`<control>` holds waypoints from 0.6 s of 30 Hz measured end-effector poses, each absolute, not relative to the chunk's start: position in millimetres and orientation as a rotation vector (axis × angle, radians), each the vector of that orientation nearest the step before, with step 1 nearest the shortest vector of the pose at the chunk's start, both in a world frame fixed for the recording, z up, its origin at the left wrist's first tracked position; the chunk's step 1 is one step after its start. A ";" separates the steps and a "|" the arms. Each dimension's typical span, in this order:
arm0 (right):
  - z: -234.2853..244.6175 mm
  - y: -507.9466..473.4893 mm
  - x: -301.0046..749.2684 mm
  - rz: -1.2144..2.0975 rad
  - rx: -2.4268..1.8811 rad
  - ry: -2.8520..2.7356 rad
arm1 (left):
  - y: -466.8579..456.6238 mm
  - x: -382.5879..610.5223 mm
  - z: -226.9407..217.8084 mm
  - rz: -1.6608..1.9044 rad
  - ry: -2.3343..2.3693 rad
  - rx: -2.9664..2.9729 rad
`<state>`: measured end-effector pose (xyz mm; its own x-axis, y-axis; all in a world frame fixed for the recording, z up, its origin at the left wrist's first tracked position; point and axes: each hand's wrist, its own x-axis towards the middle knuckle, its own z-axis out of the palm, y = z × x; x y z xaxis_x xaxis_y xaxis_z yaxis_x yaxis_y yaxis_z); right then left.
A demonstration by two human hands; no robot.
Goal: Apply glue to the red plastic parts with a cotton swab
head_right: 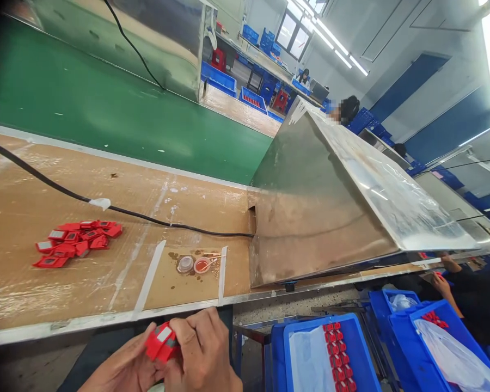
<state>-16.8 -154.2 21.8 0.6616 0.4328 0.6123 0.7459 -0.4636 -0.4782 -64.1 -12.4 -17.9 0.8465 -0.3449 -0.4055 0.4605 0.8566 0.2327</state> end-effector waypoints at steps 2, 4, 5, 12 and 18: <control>21.6 -160.9 -11.0 -0.538 -2.199 -1.060 | -14.8 -61.0 -11.5 -0.392 0.457 0.363; 20.9 -164.6 -6.8 -0.529 -2.258 -1.123 | -16.0 -57.5 -3.9 -0.364 0.486 0.414; 20.7 -165.0 -5.4 -0.530 -2.277 -1.140 | -16.1 -55.8 -1.5 -0.358 0.477 0.443; 16.4 -167.7 -9.3 -0.437 -2.260 -1.154 | -15.2 -58.3 -14.1 -0.300 0.492 0.648; -29.0 -178.2 -33.8 0.216 -1.613 -0.416 | 2.6 -71.5 -43.8 0.280 -0.020 1.736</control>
